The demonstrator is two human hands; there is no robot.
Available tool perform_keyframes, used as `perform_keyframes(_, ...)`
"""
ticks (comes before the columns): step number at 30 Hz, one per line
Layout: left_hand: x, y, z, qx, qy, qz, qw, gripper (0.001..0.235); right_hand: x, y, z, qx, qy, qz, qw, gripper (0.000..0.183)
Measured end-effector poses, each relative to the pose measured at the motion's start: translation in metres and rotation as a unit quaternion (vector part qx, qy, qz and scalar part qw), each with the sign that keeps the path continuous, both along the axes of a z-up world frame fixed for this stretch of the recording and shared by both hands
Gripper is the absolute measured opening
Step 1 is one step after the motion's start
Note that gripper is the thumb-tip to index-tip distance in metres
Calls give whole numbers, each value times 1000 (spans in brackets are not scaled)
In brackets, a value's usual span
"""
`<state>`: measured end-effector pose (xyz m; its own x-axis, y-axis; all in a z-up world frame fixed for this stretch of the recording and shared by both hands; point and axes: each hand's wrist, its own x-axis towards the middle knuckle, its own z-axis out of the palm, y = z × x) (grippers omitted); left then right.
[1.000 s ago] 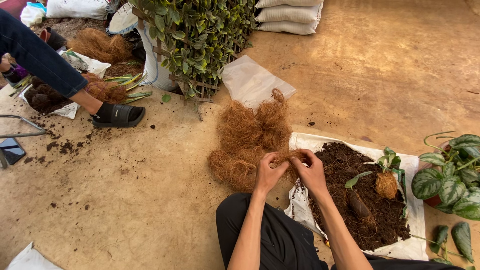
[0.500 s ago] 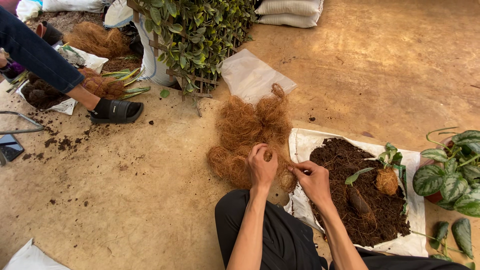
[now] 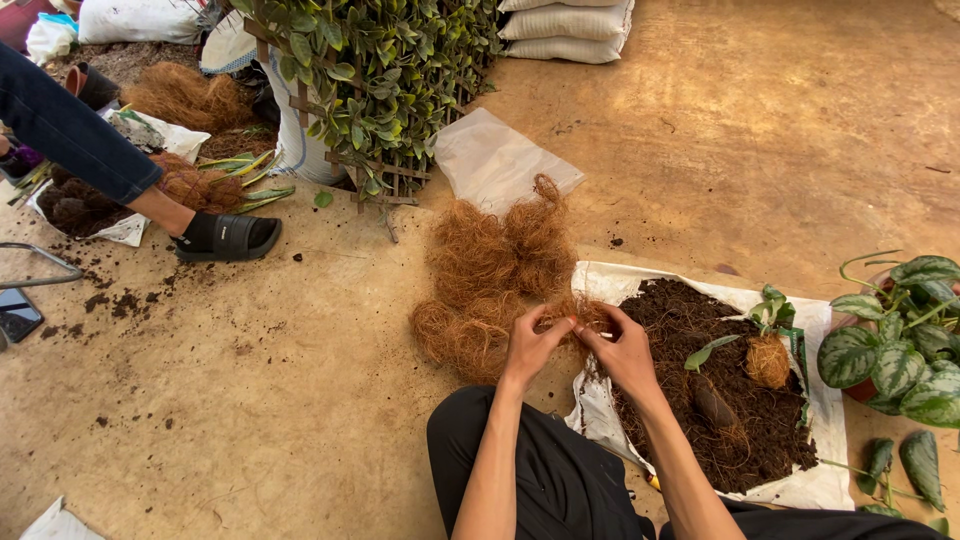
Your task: The person sits on the floor and wraps a small plant's root ball with coconut coir fiber. They pull strands from a pile, wrap them around the roots, and secure the bundle with a small rubber band.
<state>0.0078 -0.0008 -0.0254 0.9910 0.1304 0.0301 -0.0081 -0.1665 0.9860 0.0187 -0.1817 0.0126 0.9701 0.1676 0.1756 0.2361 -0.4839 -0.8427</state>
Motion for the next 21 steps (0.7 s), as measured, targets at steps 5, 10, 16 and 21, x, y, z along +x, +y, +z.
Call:
perform_keyframes(5, -9, -3, 17, 69, 11, 3, 998, 44, -5, -3, 7, 80, 155, -54, 983, 49)
perform_keyframes(10, -3, -1, 28, 107, 102, 120, 982, 42, -11, -13, 17, 103, 101, -51, 988, 47)
perform_keyframes(16, -6, -6, 18, 139, 55, 4, 989, 54, -5, -2, 22, 92, 164, -38, 981, 58)
perform_keyframes(21, -8, -8, 4, 67, 38, -54, 996, 66, -5, 10, 18, 120, 208, -64, 969, 61)
